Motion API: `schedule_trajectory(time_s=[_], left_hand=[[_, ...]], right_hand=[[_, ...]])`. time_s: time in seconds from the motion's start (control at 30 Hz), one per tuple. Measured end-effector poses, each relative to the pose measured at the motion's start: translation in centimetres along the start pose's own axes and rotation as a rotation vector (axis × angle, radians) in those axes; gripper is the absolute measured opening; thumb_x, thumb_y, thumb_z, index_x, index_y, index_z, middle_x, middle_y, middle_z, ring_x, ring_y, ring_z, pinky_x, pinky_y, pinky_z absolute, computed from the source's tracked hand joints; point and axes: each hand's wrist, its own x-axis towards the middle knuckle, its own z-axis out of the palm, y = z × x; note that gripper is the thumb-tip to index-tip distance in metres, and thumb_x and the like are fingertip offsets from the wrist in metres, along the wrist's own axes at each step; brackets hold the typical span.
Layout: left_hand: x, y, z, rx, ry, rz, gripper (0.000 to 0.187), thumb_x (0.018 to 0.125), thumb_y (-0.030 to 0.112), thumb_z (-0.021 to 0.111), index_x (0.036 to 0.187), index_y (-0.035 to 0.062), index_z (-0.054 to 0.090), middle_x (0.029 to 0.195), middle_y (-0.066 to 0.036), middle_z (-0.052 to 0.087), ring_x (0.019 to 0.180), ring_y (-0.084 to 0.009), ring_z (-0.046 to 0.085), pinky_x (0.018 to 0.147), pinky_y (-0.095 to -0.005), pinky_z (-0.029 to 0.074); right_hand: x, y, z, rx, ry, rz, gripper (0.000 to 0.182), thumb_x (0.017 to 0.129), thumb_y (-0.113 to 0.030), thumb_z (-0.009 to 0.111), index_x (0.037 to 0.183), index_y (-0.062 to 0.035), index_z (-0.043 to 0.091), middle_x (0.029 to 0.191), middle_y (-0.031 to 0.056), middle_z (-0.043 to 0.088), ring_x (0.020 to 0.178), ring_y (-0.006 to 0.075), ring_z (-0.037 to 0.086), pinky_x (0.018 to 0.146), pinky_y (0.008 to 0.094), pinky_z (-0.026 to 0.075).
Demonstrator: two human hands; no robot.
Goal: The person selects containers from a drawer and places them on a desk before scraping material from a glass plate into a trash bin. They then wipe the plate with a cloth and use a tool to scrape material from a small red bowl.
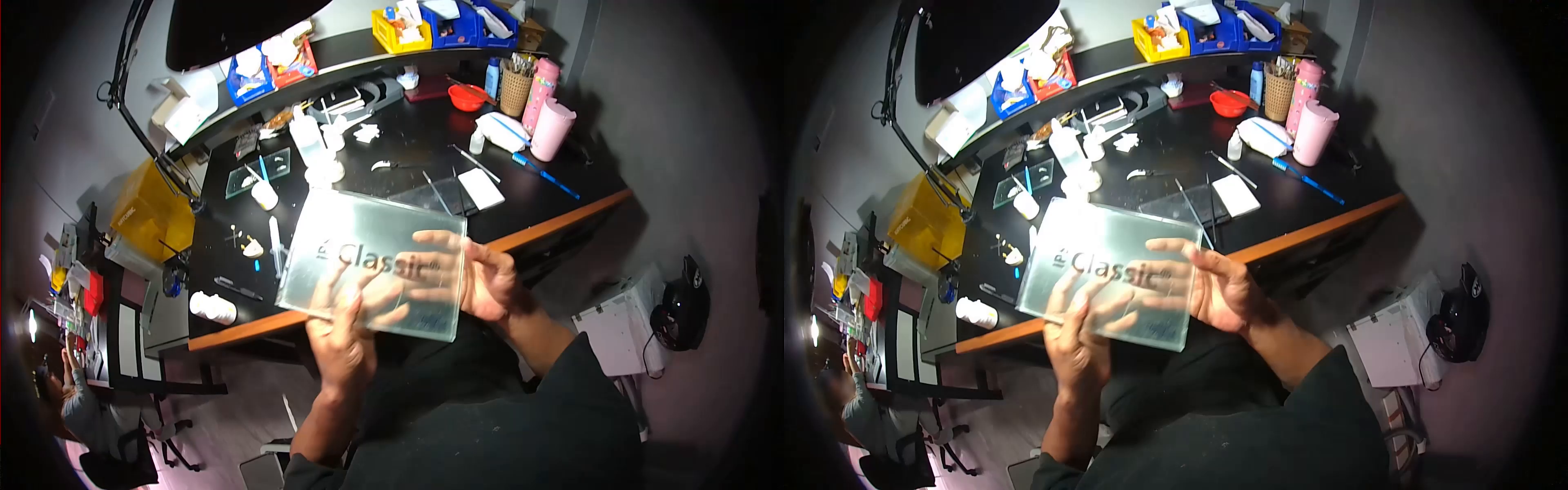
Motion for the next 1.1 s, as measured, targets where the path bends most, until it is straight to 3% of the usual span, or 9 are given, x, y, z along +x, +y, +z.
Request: schedule_trajectory(time_s=[0.1, 0.27, 0.3, 0.37, 0.43, 0.63, 0.8, 0.9, 1.1], left_hand=[[3.5, -2.5, 2.9, -0.039, -0.076, -0.033, 0.05, 0.103, 0.006, 0.05, 0.148, -0.0018, 0.03, 0.133, -0.027, 0.056, 0.108, -0.0394, 0.068, 0.084, -0.0433, 0.064], [11.1, -1.3, 2.3, -0.034, -0.311, -0.257, 0.062, 0.099, 0.046, 0.052, 0.138, -0.0017, 0.05, 0.135, -0.029, 0.058, 0.118, -0.039, 0.064, 0.093, -0.0484, 0.058], [14.7, 0.2, 3.1, -0.103, -0.348, -0.508, 0.061, 0.099, 0.045, 0.054, 0.136, -0.003, 0.052, 0.131, -0.029, 0.06, 0.115, -0.0383, 0.065, 0.092, -0.0472, 0.057], [17.3, 0.0, 5.2, 0.145, -0.235, -0.546, 0.054, 0.098, 0.039, 0.059, 0.13, -0.004, 0.056, 0.126, -0.028, 0.064, 0.112, -0.0364, 0.067, 0.091, -0.0449, 0.059], [20.2, -1.8, 5.9, 0.217, -0.235, -0.427, 0.046, 0.095, 0.03, 0.064, 0.126, -0.0036, 0.056, 0.123, -0.026, 0.065, 0.107, -0.0361, 0.069, 0.09, -0.0425, 0.06], [26.6, -4.7, 7.1, -0.012, -0.12, -0.228, 0.03, 0.093, 0.011, 0.062, 0.115, -0.008, 0.054, 0.118, -0.033, 0.064, 0.101, -0.0406, 0.07, 0.091, -0.0455, 0.061], [32.7, -8.1, 8.1, 0.002, 0.107, -0.039, 0.025, 0.096, 0.005, 0.053, 0.115, -0.0109, 0.049, 0.105, -0.029, 0.067, 0.082, -0.0397, 0.072, 0.075, -0.0459, 0.065], [35.6, -9.5, 8.3, 0.123, 0.195, 0.09, 0.019, 0.096, 0.002, 0.053, 0.111, -0.0091, 0.052, 0.095, -0.023, 0.068, 0.072, -0.0336, 0.072, 0.064, -0.043, 0.064], [39.4, -11.5, 7.1, 0.111, 0.315, 0.071, 0.006, 0.097, 0.001, 0.052, 0.102, -0.0023, 0.054, 0.086, -0.018, 0.067, 0.067, -0.0303, 0.07, 0.056, -0.04, 0.063]], right_hand=[[0.8, -1.6, -0.8, -0.189, 0.401, -0.199, 0.032, 0.102, -0.02, 0.056, 0.127, 0.0004, 0.054, 0.123, 0.0232, 0.065, 0.11, 0.0331, 0.068, 0.088, 0.0439, 0.06], [2.0, -10.7, -3.4, -0.426, 0.558, -0.154, 0.026, 0.1, -0.02, 0.055, 0.118, -0.0007, 0.058, 0.119, 0.0228, 0.068, 0.102, 0.031, 0.071, 0.073, 0.0348, 0.062], [2.8, -13.6, -5.3, -0.481, 0.514, -0.103, 0.026, 0.1, -0.021, 0.055, 0.118, -0.0014, 0.059, 0.12, 0.0223, 0.068, 0.103, 0.0306, 0.071, 0.073, 0.0342, 0.061], [4.8, -16.6, -6.4, -0.489, 0.496, -0.011, 0.027, 0.1, -0.023, 0.056, 0.117, -0.0027, 0.061, 0.121, 0.0212, 0.068, 0.104, 0.0297, 0.071, 0.074, 0.0339, 0.061], [7.5, -19.3, -8.8, -0.472, 0.363, 0.052, 0.029, 0.1, -0.02, 0.054, 0.117, 0.0036, 0.054, 0.118, 0.0271, 0.068, 0.105, 0.0352, 0.071, 0.077, 0.0387, 0.062], [14.2, -25.9, -13.3, -0.391, 0.375, 0.131, 0.046, 0.101, -0.033, 0.049, 0.124, 0.0073, 0.054, 0.113, 0.0211, 0.07, 0.097, 0.0311, 0.073, 0.081, 0.0378, 0.062], [17.4, -26.9, -16.3, -1.113, 0.847, -0.232, 0.03, 0.095, -0.023, 0.056, 0.111, 0.0004, 0.067, 0.099, 0.0159, 0.072, 0.086, 0.0255, 0.073, 0.081, 0.0348, 0.061], [19.0, -29.1, -18.9, -1.941, 0.913, -0.324, 0.014, 0.084, -0.011, 0.062, 0.081, -0.0041, 0.075, 0.091, 0.0196, 0.074, 0.084, 0.0345, 0.073, 0.079, 0.0405, 0.06], [20.6, -30.9, -21.2, -2.355, 0.792, -0.043, 0.01, 0.08, -0.005, 0.069, 0.086, -0.0046, 0.076, 0.098, 0.024, 0.072, 0.097, 0.0409, 0.071, 0.085, 0.0463, 0.058]])
